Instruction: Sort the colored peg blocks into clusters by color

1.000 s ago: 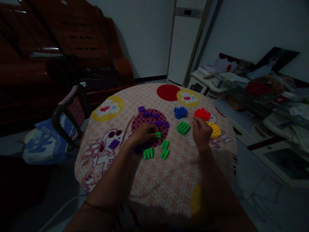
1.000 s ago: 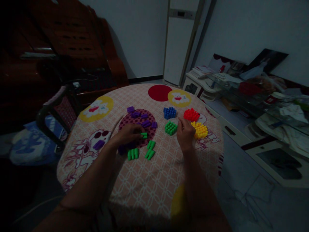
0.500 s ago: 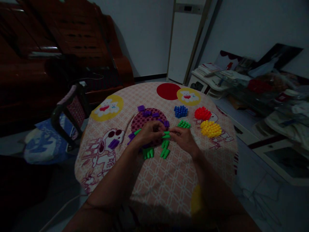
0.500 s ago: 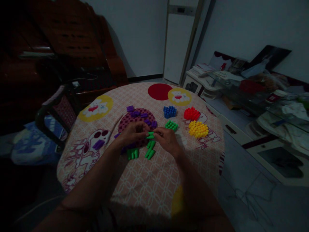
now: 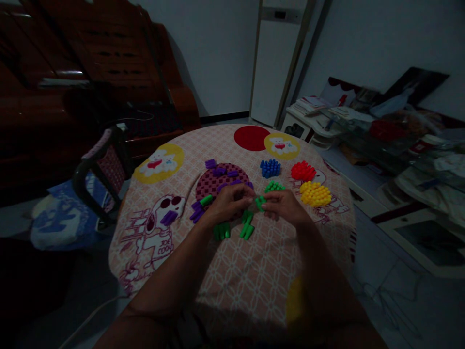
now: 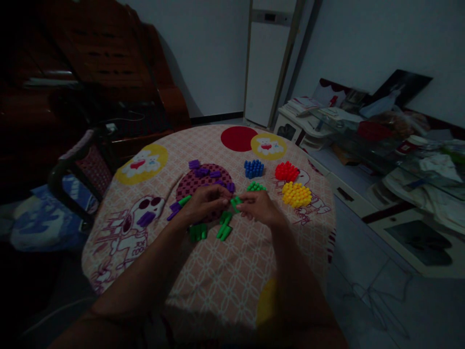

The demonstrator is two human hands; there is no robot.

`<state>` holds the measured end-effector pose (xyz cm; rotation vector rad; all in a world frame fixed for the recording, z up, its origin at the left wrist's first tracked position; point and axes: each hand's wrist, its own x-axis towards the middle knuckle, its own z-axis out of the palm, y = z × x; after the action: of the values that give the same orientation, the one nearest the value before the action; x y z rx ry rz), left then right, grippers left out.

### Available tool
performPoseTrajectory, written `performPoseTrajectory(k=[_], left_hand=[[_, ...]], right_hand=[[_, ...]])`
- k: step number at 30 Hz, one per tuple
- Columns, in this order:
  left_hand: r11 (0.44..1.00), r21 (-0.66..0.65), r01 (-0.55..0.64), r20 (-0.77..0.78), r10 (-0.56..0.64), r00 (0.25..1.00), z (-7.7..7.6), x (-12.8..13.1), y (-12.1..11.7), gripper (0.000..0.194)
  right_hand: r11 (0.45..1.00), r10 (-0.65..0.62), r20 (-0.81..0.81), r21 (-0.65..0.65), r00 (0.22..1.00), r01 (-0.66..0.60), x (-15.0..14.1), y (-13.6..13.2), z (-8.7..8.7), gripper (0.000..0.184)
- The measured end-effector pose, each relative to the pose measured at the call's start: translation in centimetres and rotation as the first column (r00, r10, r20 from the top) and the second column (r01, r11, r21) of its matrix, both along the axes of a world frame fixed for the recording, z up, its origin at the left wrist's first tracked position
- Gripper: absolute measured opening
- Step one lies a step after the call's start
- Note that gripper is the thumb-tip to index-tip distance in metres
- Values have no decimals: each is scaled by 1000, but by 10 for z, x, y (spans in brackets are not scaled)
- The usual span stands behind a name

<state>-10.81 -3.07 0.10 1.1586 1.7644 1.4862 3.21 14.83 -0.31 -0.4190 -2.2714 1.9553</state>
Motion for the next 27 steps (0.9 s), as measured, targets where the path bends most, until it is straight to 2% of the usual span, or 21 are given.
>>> performPoseTrajectory(k=[2,3,6,10,12,19,27], left_hand=[[995,14,-97,-73,98,993,-2,-6,-1,27],[988,26,-155,-111,157,981,-3,-10,-2,26],[953,53,-299,-164,304,939,-7,-20,-3,24],[943,57,-328,-169,333,928,-13,-26,-4,22],[944,56,-324,-190,329,925,-16,-26,-3,21],[939,86,-332,-216,343,914,-20,-28,-3,22],[927,84,-365,-174,374,911,-17,-32,-6,21]], right_hand=[[980,-200,-111,-7,974,200,7,17,4,34],[950,-308,-168,-7,936,312,10,25,5,34],[821,-528,-284,73,801,567,14,44,2,29],[637,-590,-406,296,697,712,8,53,-7,25],[583,-588,-433,359,683,729,2,53,-11,23],[515,-586,-425,463,690,722,-20,57,-21,19],[548,-547,-328,554,770,626,-29,57,-29,18]])
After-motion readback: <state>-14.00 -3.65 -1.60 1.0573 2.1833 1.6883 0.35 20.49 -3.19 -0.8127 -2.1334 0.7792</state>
